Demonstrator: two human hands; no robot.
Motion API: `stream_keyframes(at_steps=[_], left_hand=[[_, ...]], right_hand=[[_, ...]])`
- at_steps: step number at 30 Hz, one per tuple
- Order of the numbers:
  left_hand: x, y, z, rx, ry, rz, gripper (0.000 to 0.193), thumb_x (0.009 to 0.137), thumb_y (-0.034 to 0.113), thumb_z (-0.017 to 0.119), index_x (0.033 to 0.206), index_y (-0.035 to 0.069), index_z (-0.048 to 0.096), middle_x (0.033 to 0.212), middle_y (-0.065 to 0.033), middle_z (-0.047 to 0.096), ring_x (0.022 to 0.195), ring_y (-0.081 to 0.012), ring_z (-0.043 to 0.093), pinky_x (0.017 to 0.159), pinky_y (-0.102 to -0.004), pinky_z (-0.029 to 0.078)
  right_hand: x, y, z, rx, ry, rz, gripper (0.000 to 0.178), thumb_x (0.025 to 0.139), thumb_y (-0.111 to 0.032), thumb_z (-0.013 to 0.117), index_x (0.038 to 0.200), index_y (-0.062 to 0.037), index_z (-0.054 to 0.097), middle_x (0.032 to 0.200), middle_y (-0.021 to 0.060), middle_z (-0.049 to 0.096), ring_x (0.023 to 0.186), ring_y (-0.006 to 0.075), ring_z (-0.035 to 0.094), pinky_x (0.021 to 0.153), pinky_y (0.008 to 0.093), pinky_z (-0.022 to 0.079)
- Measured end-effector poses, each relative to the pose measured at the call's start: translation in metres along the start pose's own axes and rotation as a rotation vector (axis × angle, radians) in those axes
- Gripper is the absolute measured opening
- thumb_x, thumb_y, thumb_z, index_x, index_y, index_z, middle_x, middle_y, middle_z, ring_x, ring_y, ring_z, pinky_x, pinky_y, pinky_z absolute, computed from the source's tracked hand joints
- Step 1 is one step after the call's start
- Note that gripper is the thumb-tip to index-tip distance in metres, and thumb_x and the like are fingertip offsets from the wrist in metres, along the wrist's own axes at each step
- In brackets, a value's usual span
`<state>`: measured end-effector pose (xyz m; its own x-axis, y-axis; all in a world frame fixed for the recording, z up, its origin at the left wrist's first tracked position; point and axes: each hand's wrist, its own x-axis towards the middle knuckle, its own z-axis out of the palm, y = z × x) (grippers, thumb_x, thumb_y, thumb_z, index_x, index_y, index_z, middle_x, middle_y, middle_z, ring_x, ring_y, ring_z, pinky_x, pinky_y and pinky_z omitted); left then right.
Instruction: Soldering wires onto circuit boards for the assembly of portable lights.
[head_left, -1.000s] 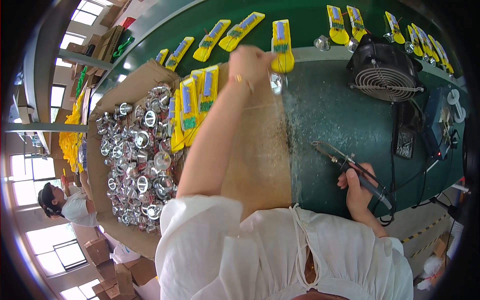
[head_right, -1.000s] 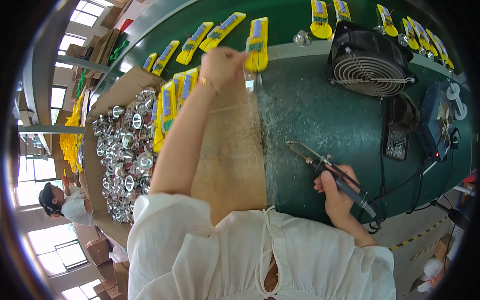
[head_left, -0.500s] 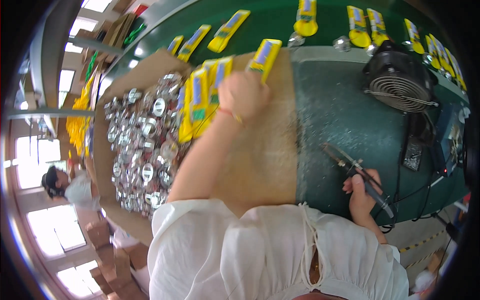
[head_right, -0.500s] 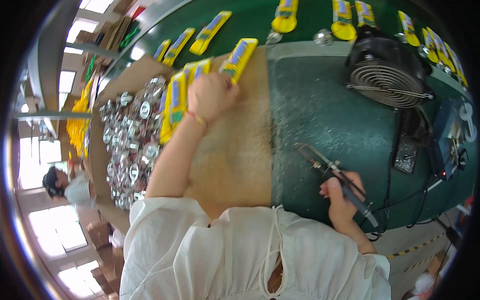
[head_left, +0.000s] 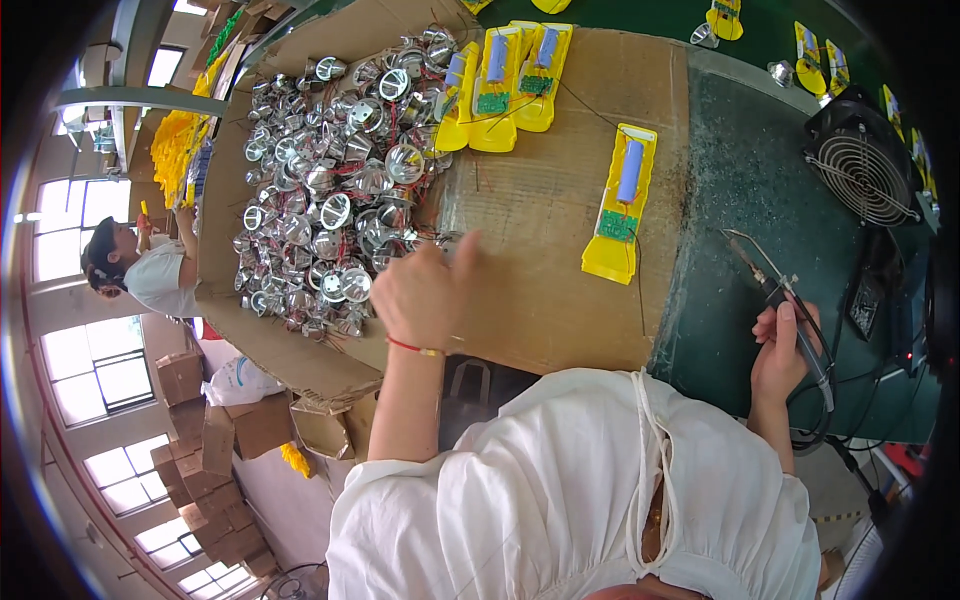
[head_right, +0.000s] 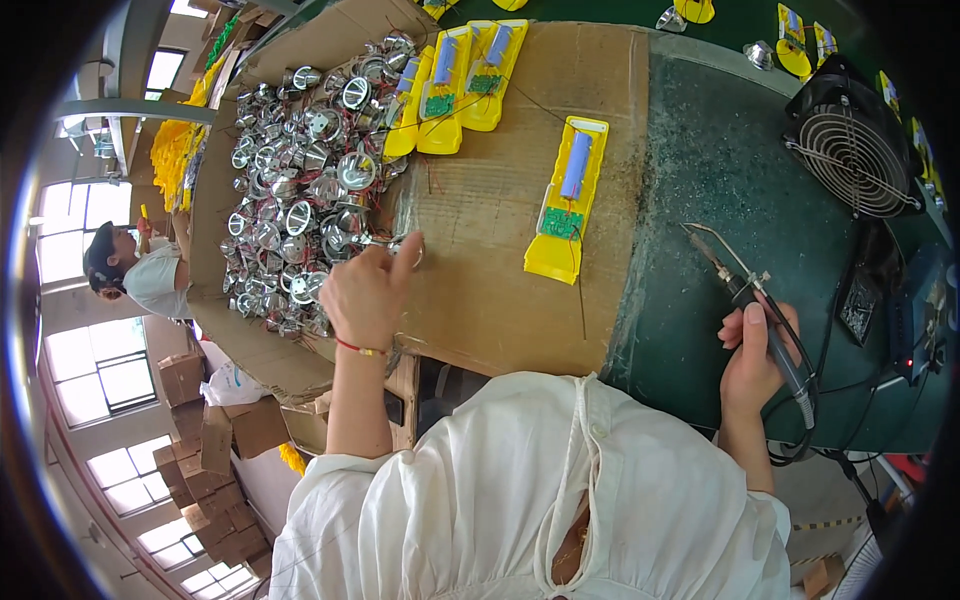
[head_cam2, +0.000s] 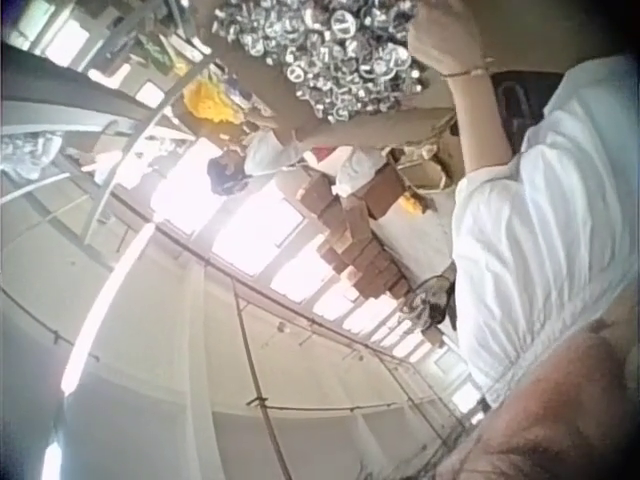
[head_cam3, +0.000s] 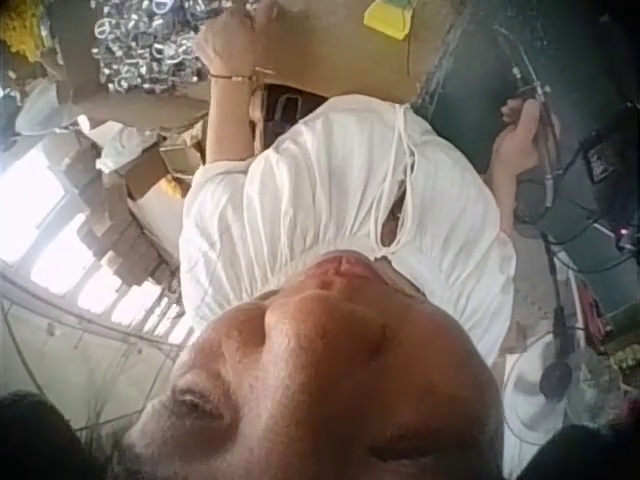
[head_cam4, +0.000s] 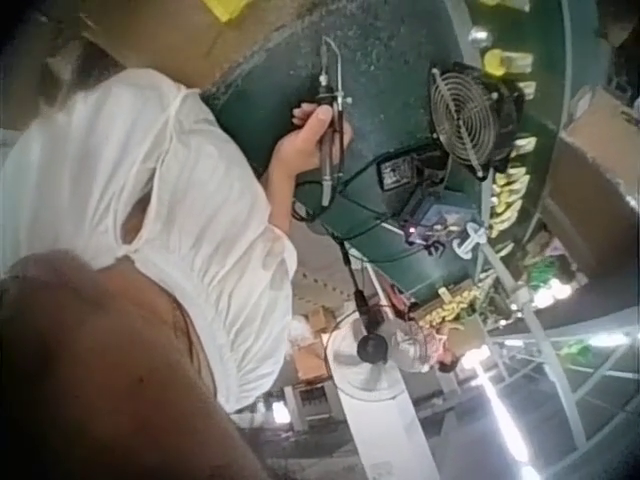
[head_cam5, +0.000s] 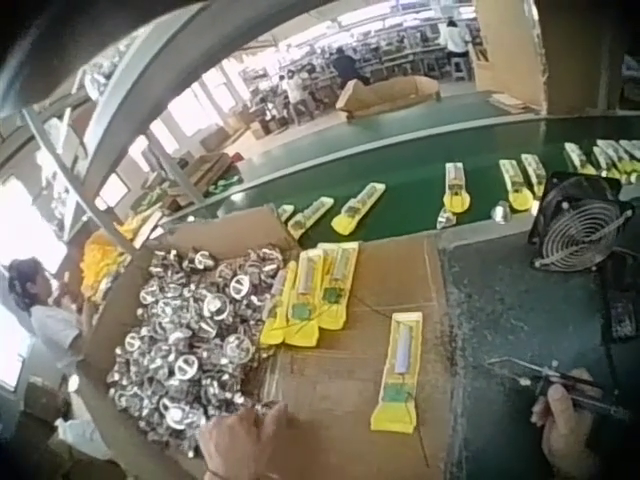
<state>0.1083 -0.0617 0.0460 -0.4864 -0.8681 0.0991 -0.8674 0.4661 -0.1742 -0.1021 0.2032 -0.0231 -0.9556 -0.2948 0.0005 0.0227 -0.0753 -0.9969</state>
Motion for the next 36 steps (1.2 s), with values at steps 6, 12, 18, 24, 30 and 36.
stream_keyframes(at_steps=[6, 12, 18, 24, 30, 36], left_hand=[[0.016, -0.001, 0.023, -0.13, 0.04, -0.047, 0.036, 0.078, 0.039, 0.053, 0.067, 0.007, 0.064, 0.066, -0.013, 0.06, 0.059, -0.0313, 0.059, 0.053, -0.0384, 0.047], [0.009, 0.015, 0.039, -0.904, 0.153, 0.172, 0.009, 0.072, 0.007, 0.062, 0.08, 0.003, 0.064, 0.076, -0.0125, 0.061, 0.064, -0.027, 0.059, 0.059, -0.0315, 0.046], [-0.001, 0.04, 0.022, -1.306, -0.308, 0.064, 0.014, 0.078, 0.012, 0.062, 0.082, -0.002, 0.063, 0.062, -0.0035, 0.061, 0.054, -0.005, 0.053, 0.051, -0.0201, 0.042], [-0.013, 0.069, 0.028, -1.252, -0.278, 0.056, 0.013, 0.077, 0.011, 0.062, 0.077, -0.002, 0.062, 0.062, -0.0065, 0.06, 0.053, -0.0094, 0.055, 0.051, -0.0218, 0.043], [-0.014, 0.072, 0.033, -1.259, -0.193, 0.21, 0.011, 0.076, 0.008, 0.063, 0.074, -0.002, 0.06, 0.07, -0.0081, 0.055, 0.055, -0.0134, 0.054, 0.051, -0.0243, 0.043], [-0.016, 0.068, 0.033, -1.293, -0.222, 0.216, 0.01, 0.075, 0.008, 0.064, 0.073, -0.002, 0.06, 0.072, -0.0072, 0.056, 0.056, -0.0126, 0.054, 0.051, -0.0242, 0.043]], right_hand=[[-0.01, -0.009, 0.012, -0.031, -0.076, -0.005, 0.019, 0.081, -0.015, 0.056, 0.089, 0.002, 0.052, 0.062, 0.008, 0.055, 0.048, 0.0104, 0.049, 0.043, 0.0191, 0.038], [-0.02, -0.02, 0.014, -0.056, -0.128, -0.006, 0.018, 0.081, -0.013, 0.057, 0.089, 0.0025, 0.051, 0.062, 0.0096, 0.056, 0.049, 0.0107, 0.051, 0.044, 0.0193, 0.039], [-0.028, -0.029, 0.031, -0.005, -0.257, 0.058, 0.016, 0.08, -0.009, 0.058, 0.088, 0.0024, 0.05, 0.065, 0.0091, 0.058, 0.054, 0.0111, 0.055, 0.049, 0.0202, 0.044], [-0.028, -0.028, 0.054, -0.099, -0.36, -0.05, 0.016, 0.076, -0.007, 0.062, 0.084, 0.0028, 0.052, 0.066, 0.0073, 0.061, 0.056, 0.0093, 0.057, 0.051, 0.0216, 0.046], [-0.024, -0.022, 0.066, -0.057, -0.371, -0.001, 0.015, 0.077, -0.007, 0.062, 0.084, 0.0028, 0.052, 0.067, 0.0081, 0.06, 0.057, 0.0096, 0.057, 0.051, 0.0214, 0.047], [-0.023, -0.026, 0.069, -0.012, -0.346, 0.053, 0.015, 0.079, -0.008, 0.061, 0.084, 0.0029, 0.052, 0.068, 0.009, 0.059, 0.058, 0.01, 0.057, 0.051, 0.0217, 0.048]])
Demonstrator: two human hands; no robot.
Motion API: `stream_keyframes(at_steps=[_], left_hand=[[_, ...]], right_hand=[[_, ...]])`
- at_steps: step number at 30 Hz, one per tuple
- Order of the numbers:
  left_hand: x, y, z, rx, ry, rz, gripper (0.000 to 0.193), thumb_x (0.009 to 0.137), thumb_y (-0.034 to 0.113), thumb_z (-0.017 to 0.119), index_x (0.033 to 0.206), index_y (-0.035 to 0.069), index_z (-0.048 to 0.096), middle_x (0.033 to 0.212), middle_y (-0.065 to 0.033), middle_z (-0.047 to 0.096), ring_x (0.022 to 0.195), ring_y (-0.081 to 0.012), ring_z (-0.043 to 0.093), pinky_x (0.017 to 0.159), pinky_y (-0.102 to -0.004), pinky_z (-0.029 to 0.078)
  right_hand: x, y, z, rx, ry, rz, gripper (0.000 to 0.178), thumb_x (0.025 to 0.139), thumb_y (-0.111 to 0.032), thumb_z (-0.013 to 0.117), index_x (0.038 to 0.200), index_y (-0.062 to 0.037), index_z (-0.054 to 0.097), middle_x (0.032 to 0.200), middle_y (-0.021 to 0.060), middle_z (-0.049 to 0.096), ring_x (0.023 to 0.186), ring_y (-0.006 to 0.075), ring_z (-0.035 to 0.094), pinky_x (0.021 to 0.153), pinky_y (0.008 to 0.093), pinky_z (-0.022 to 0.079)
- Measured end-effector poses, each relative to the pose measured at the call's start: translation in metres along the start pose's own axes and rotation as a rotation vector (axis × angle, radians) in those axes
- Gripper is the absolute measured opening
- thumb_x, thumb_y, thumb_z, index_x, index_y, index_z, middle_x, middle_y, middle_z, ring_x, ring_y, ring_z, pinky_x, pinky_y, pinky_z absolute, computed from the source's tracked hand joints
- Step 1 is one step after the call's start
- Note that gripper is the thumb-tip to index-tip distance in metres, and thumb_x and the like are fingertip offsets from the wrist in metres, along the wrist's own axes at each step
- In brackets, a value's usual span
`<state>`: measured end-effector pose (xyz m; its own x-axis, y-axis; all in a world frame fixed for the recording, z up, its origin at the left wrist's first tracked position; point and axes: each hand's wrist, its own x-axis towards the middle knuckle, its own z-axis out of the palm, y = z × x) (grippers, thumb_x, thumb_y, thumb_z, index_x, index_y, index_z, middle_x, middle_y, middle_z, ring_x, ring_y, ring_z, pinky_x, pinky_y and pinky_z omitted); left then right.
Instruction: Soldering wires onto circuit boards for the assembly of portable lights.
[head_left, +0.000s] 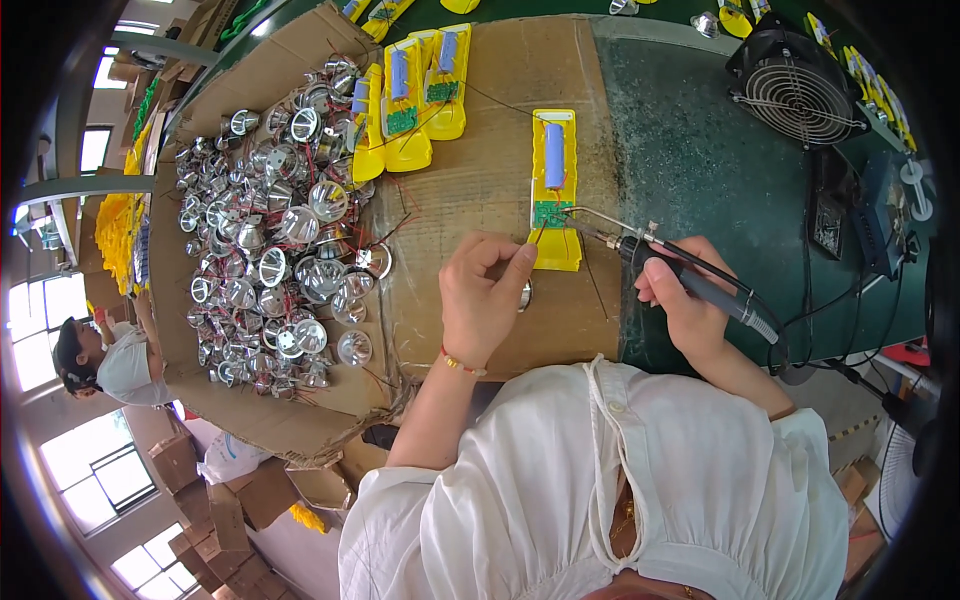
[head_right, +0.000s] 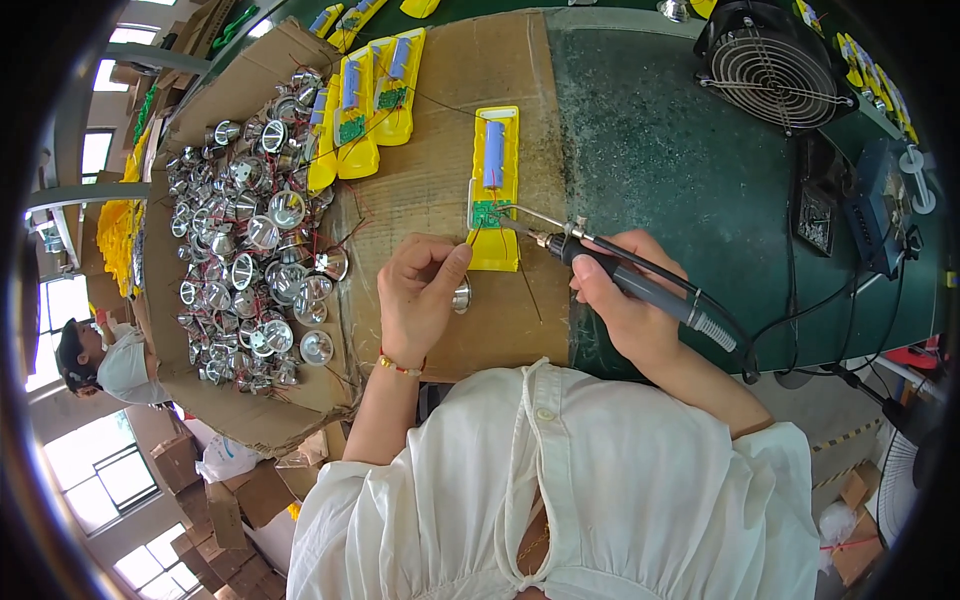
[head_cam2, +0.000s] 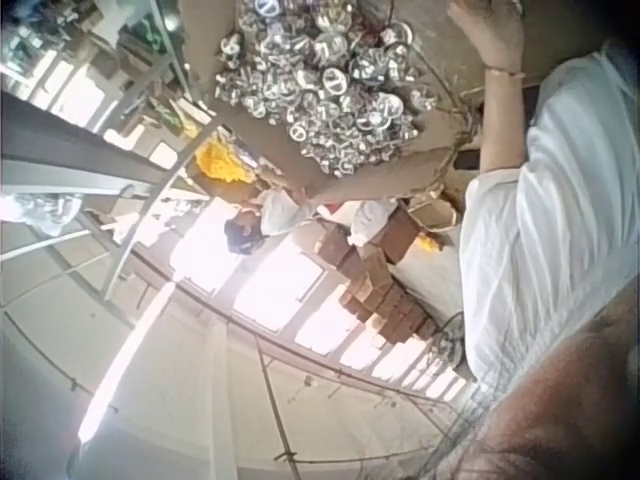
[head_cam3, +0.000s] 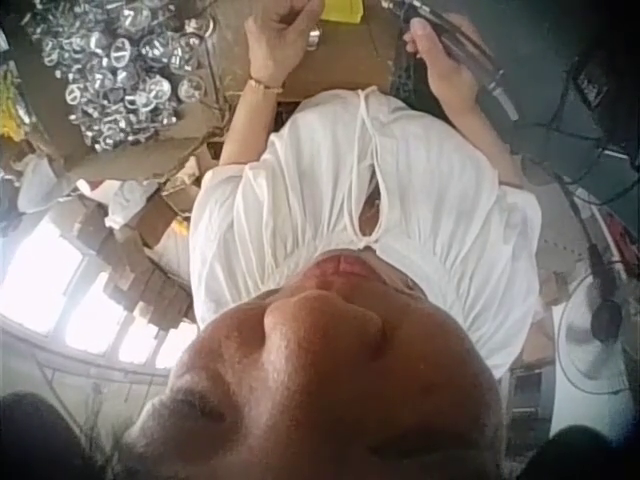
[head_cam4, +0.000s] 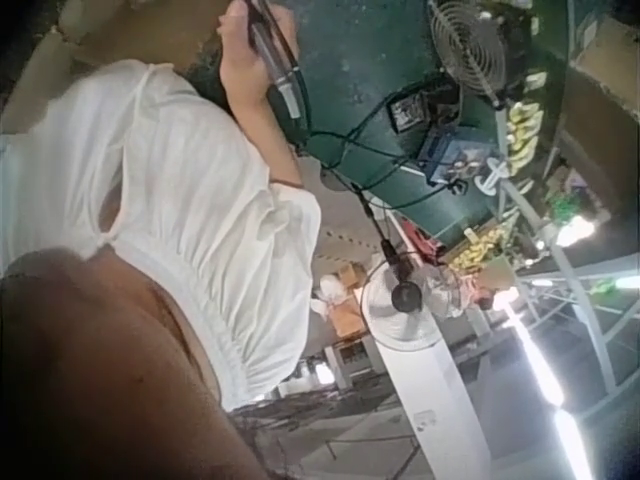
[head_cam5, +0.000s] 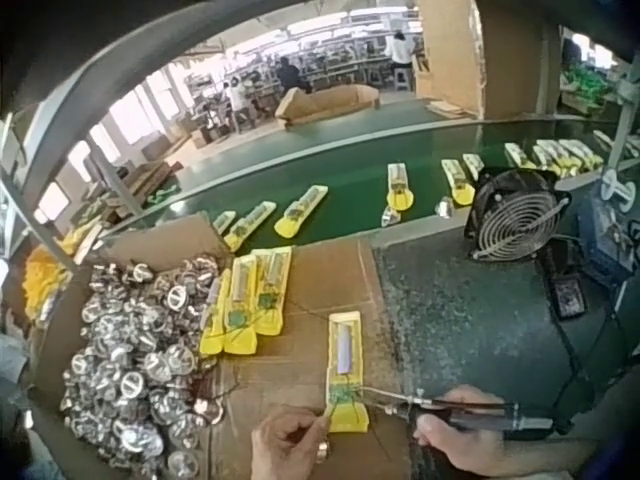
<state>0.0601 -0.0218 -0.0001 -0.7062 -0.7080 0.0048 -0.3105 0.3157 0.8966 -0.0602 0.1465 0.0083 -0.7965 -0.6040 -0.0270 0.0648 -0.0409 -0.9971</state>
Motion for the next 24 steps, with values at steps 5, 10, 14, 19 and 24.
stream_keyframes(at_steps=[5, 10, 14, 19, 24], left_hand=[[-0.0001, -0.0022, 0.0005, -0.077, -0.021, 0.01, 0.009, 0.076, 0.006, 0.063, 0.073, -0.002, 0.061, 0.074, -0.0069, 0.055, 0.057, -0.0121, 0.053, 0.051, -0.0236, 0.042], [-0.0004, -0.0006, 0.001, -0.088, -0.017, 0.015, 0.008, 0.075, 0.005, 0.063, 0.073, -0.002, 0.062, 0.077, -0.0071, 0.055, 0.058, -0.0121, 0.053, 0.052, -0.0231, 0.042], [0.0005, -0.0046, 0.0007, -0.068, -0.032, 0.028, 0.008, 0.074, 0.006, 0.064, 0.072, -0.002, 0.063, 0.079, -0.0072, 0.055, 0.062, -0.013, 0.052, 0.053, -0.0244, 0.041], [0.0008, -0.0001, 0.0019, -0.071, -0.04, 0.004, 0.008, 0.073, 0.007, 0.065, 0.072, -0.001, 0.063, 0.077, -0.0064, 0.054, 0.064, -0.0137, 0.051, 0.054, -0.0251, 0.04], [0.0015, -0.0055, 0.0019, -0.094, -0.049, 0.003, 0.008, 0.073, 0.007, 0.065, 0.072, -0.001, 0.064, 0.076, -0.0058, 0.054, 0.064, -0.0136, 0.05, 0.054, -0.0252, 0.04]], right_hand=[[-0.0002, 0.0, -0.0015, 0.01, -0.013, 0.008, 0.015, 0.079, -0.008, 0.06, 0.085, 0.0028, 0.051, 0.069, 0.0092, 0.059, 0.058, 0.01, 0.057, 0.05, 0.0216, 0.048], [-0.0023, -0.0007, -0.0035, 0.015, 0.009, 0.043, 0.015, 0.08, -0.008, 0.06, 0.085, 0.0027, 0.051, 0.069, 0.0088, 0.058, 0.058, 0.01, 0.056, 0.051, 0.0217, 0.048], [-0.0022, -0.0003, -0.0033, 0.03, 0.008, 0.052, 0.014, 0.079, -0.007, 0.06, 0.085, 0.0025, 0.052, 0.069, 0.0086, 0.058, 0.058, 0.01, 0.056, 0.051, 0.022, 0.048], [-0.0019, 0.0002, -0.0017, 0.041, 0.013, 0.05, 0.013, 0.079, -0.006, 0.06, 0.085, 0.0026, 0.052, 0.07, 0.0089, 0.058, 0.059, 0.0101, 0.057, 0.051, 0.022, 0.048], [-0.0009, -0.0006, -0.0007, 0.026, 0.003, 0.069, 0.013, 0.079, -0.006, 0.06, 0.085, 0.0026, 0.052, 0.07, 0.0092, 0.058, 0.058, 0.0102, 0.057, 0.051, 0.0221, 0.048]])
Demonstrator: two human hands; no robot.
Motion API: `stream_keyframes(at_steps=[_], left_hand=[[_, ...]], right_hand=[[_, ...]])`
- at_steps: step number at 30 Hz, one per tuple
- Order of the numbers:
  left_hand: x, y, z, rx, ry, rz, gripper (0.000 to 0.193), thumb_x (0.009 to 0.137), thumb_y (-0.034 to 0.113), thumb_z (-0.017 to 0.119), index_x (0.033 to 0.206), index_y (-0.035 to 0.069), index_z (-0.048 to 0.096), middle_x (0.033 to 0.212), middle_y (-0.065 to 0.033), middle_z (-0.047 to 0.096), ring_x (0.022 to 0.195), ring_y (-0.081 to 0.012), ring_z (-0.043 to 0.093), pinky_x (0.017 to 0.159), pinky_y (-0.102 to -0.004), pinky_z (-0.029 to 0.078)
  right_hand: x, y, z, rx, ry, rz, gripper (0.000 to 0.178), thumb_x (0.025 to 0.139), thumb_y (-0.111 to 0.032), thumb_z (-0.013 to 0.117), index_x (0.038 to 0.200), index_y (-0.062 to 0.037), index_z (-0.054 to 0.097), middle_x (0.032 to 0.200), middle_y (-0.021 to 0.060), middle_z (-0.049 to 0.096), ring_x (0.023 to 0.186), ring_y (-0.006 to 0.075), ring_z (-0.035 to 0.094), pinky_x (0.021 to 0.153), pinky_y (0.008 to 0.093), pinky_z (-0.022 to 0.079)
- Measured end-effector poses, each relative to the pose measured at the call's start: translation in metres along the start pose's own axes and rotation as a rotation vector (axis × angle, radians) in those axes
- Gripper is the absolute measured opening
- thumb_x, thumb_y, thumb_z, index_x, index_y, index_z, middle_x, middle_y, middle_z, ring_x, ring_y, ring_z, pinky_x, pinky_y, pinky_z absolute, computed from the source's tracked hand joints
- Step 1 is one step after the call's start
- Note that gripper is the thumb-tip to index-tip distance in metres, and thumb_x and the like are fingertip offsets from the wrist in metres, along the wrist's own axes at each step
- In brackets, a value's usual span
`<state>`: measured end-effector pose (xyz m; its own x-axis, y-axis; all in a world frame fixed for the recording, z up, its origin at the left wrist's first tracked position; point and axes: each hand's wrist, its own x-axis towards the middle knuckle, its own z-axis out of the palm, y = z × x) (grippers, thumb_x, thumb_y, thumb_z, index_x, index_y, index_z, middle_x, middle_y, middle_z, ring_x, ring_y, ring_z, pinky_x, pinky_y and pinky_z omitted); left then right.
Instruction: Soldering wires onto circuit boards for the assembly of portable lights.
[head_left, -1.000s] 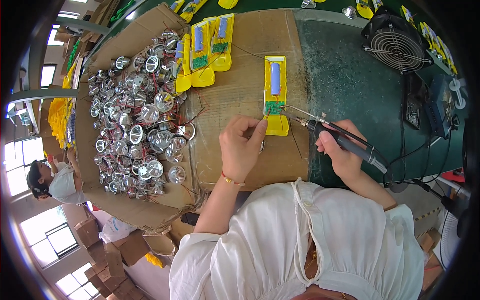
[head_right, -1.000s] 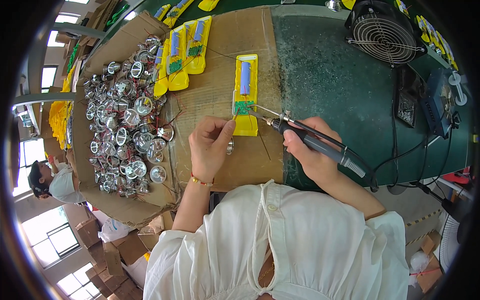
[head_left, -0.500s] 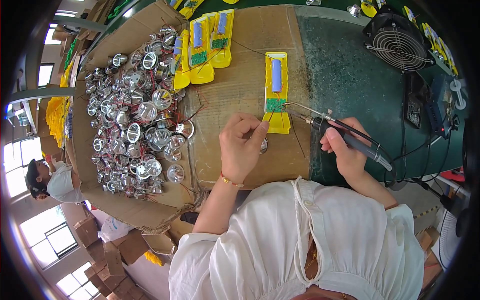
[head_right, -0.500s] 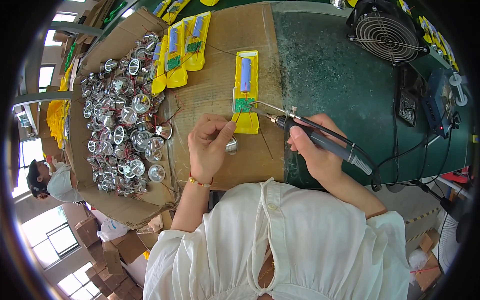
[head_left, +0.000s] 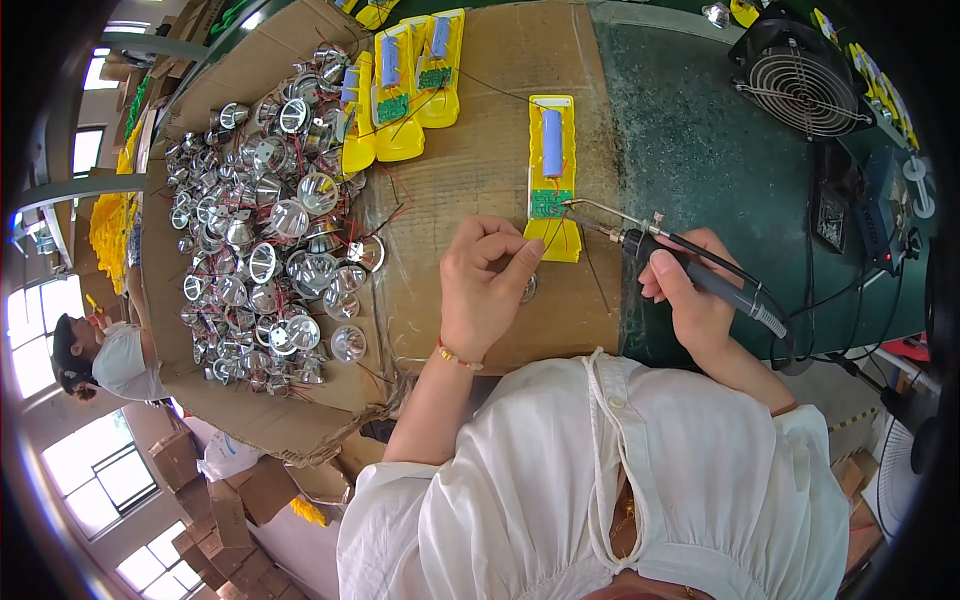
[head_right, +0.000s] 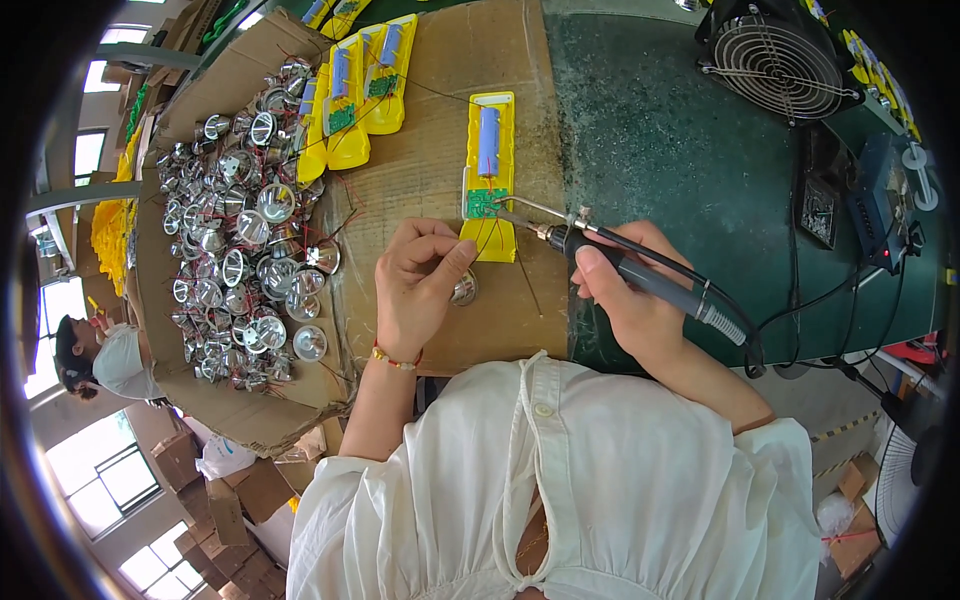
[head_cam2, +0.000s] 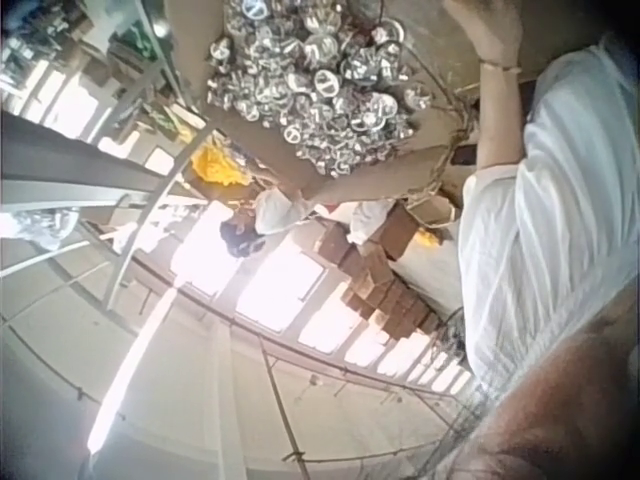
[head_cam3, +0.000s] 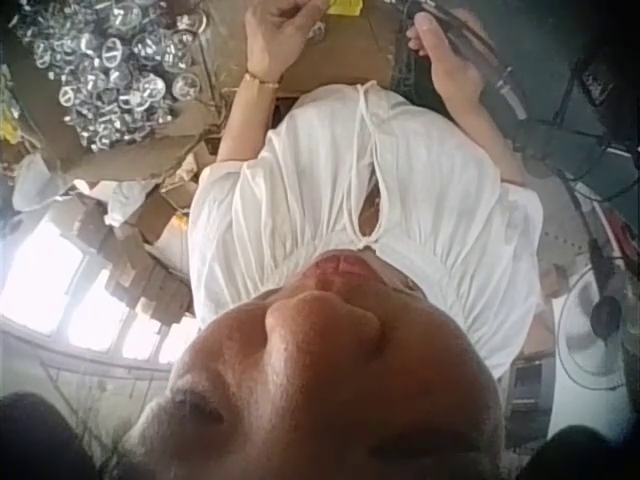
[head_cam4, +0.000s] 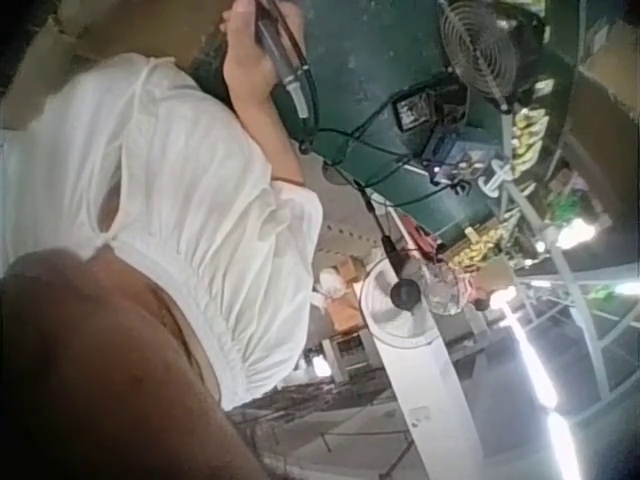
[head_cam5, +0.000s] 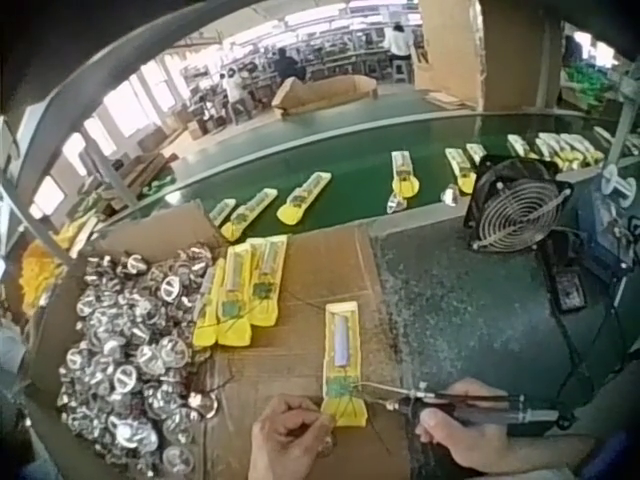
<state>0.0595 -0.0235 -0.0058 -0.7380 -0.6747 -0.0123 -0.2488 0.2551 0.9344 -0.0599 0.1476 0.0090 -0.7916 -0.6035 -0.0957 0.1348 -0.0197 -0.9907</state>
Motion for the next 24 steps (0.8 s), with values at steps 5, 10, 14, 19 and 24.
stream_keyframes(at_steps=[5, 10, 14, 19, 24], left_hand=[[0.003, 0.001, 0.0, 0.056, -0.024, 0.012, 0.008, 0.072, 0.008, 0.066, 0.07, 0.0, 0.064, 0.076, -0.0062, 0.054, 0.063, -0.0145, 0.05, 0.055, -0.0255, 0.04], [0.005, 0.003, -0.001, 0.069, -0.044, -0.003, 0.009, 0.071, 0.009, 0.066, 0.07, 0.0, 0.064, 0.075, -0.0064, 0.054, 0.063, -0.0147, 0.051, 0.055, -0.0256, 0.04], [0.006, -0.001, -0.001, 0.058, -0.045, 0.012, 0.01, 0.071, 0.009, 0.066, 0.069, 0.0, 0.063, 0.073, -0.0064, 0.054, 0.062, -0.0146, 0.051, 0.054, -0.0258, 0.04], [0.006, 0.001, -0.002, 0.092, -0.052, 0.017, 0.011, 0.071, 0.01, 0.066, 0.07, 0.0, 0.062, 0.073, -0.0062, 0.054, 0.06, -0.0147, 0.052, 0.053, -0.0264, 0.041], [0.003, 0.023, 0.003, 0.182, 0.076, 0.111, 0.013, 0.068, 0.011, 0.068, 0.072, 0.002, 0.059, 0.073, -0.0057, 0.052, 0.063, -0.0158, 0.052, 0.056, -0.0292, 0.041]], right_hand=[[0.0, 0.001, 0.0, -0.004, -0.005, 0.003, 0.012, 0.079, -0.005, 0.06, 0.085, 0.0023, 0.052, 0.069, 0.009, 0.058, 0.058, 0.01, 0.057, 0.05, 0.0218, 0.048], [-0.001, 0.001, -0.001, 0.06, 0.024, 0.036, 0.013, 0.08, -0.006, 0.059, 0.086, 0.0016, 0.051, 0.068, 0.0087, 0.058, 0.056, 0.0096, 0.056, 0.048, 0.0204, 0.046], [-0.004, -0.003, -0.002, 0.047, 0.081, -0.008, 0.013, 0.081, -0.009, 0.056, 0.088, 0.0008, 0.051, 0.065, 0.0091, 0.058, 0.051, 0.0104, 0.054, 0.045, 0.0198, 0.042], [-0.005, 0.002, -0.006, 0.005, 0.081, -0.015, 0.013, 0.082, -0.01, 0.055, 0.089, 0.0006, 0.051, 0.063, 0.0098, 0.057, 0.047, 0.0113, 0.051, 0.042, 0.0202, 0.04], [-0.005, 0.002, -0.01, 0.026, 0.082, -0.026, 0.014, 0.082, -0.01, 0.055, 0.089, 0.0008, 0.051, 0.063, 0.0095, 0.057, 0.048, 0.0112, 0.052, 0.043, 0.0197, 0.04]])
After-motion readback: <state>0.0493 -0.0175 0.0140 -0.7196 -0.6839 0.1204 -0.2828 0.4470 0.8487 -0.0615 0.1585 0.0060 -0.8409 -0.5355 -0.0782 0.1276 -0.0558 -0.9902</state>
